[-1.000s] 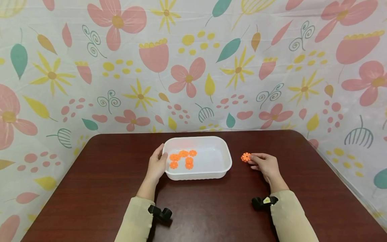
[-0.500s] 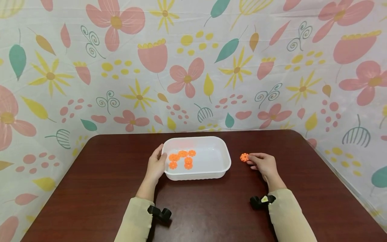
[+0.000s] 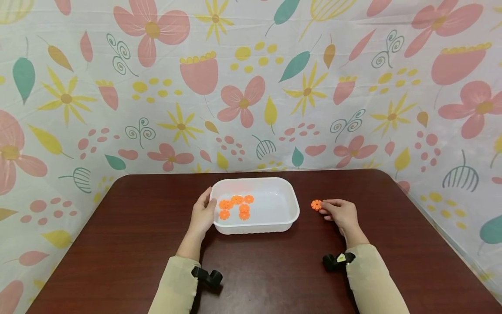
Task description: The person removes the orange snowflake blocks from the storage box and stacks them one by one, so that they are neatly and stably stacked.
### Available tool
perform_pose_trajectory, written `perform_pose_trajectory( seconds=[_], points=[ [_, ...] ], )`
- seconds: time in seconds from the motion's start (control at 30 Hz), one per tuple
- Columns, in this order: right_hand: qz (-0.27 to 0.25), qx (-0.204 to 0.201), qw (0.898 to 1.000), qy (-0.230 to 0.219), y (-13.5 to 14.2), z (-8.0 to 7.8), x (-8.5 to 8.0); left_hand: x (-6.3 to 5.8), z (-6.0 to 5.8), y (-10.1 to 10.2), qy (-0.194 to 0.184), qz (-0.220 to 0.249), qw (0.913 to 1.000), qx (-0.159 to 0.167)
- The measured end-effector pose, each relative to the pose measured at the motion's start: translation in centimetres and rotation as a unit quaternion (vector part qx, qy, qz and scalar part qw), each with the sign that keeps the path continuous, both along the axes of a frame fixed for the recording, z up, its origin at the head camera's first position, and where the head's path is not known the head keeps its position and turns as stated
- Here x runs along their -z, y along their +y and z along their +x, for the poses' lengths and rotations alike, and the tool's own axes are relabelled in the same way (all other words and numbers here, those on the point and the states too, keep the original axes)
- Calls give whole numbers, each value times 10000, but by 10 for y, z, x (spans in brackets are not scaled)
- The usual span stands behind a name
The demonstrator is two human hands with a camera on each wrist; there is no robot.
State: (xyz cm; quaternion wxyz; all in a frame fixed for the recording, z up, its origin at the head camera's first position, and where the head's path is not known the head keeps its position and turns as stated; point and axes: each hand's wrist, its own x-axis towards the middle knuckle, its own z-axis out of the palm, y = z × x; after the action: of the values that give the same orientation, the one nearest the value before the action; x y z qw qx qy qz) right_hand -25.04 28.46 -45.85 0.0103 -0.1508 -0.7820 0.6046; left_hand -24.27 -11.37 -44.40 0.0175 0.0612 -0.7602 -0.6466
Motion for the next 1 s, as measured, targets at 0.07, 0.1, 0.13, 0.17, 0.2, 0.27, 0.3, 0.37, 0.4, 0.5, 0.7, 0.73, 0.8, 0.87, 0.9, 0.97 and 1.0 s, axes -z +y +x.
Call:
perform_pose_trajectory(
  seconds=[0.07, 0.1, 0.13, 0.17, 0.2, 0.27, 0.3, 0.37, 0.4, 0.5, 0.7, 0.73, 0.8, 0.87, 0.9, 0.97, 1.0],
  points=[
    [9, 42, 10000, -30, 0, 0, 0, 0, 0, 0, 8, -4, 10000, 3],
    [15, 57, 10000, -43, 0, 0, 0, 0, 0, 0, 5, -2, 10000, 4],
    [11, 82, 10000, -51, -1, 0, 0, 1, 0, 0, 10, 1, 10000, 8],
    [17, 97, 9999, -58, -1, -1, 0, 1, 0, 0, 19, 0, 10000, 8],
    [20, 118, 9999, -67, -1, -1, 0, 1, 0, 0, 21, -2, 10000, 10],
    [25, 150, 9998, -86, -2, -1, 0, 2, 0, 0, 33, 4, 10000, 22],
    [24, 155, 9998, -89, -2, -1, -1, 2, 0, 0, 42, 2, 10000, 19],
    [32, 168, 9998, -114, -3, 0, -2, 2, 0, 0, 63, -8, 10000, 17],
    [29, 173, 9998, -130, -3, 0, -3, 2, 0, 0, 60, -1, 10000, 20],
    [17, 186, 9997, -152, -3, 0, -4, 2, 0, 0, 64, 18, 10000, 19],
    [-19, 203, 9996, -172, -4, 1, -4, 3, 0, 0, 55, -1, 10000, 14],
    [-13, 194, 9997, -172, -4, 1, -4, 3, 0, 0, 58, -5, 10000, 11],
    [-48, 180, 9997, -164, -3, 1, -4, 2, 0, 0, 54, -8, 10000, 10],
    [-104, 161, 9997, -160, -3, 1, -4, 2, 0, 0, 52, -21, 10000, 3],
    [-133, 147, 9997, -161, -2, 1, -5, 2, 0, 0, 53, -23, 10000, 0],
    [-192, 120, 9996, -175, -2, 1, -6, 2, 0, 0, 49, -21, 10000, -9],
    [-205, 109, 9995, -191, -2, 1, -6, 1, -1, 0, 49, -19, 10000, -11]
  ],
)
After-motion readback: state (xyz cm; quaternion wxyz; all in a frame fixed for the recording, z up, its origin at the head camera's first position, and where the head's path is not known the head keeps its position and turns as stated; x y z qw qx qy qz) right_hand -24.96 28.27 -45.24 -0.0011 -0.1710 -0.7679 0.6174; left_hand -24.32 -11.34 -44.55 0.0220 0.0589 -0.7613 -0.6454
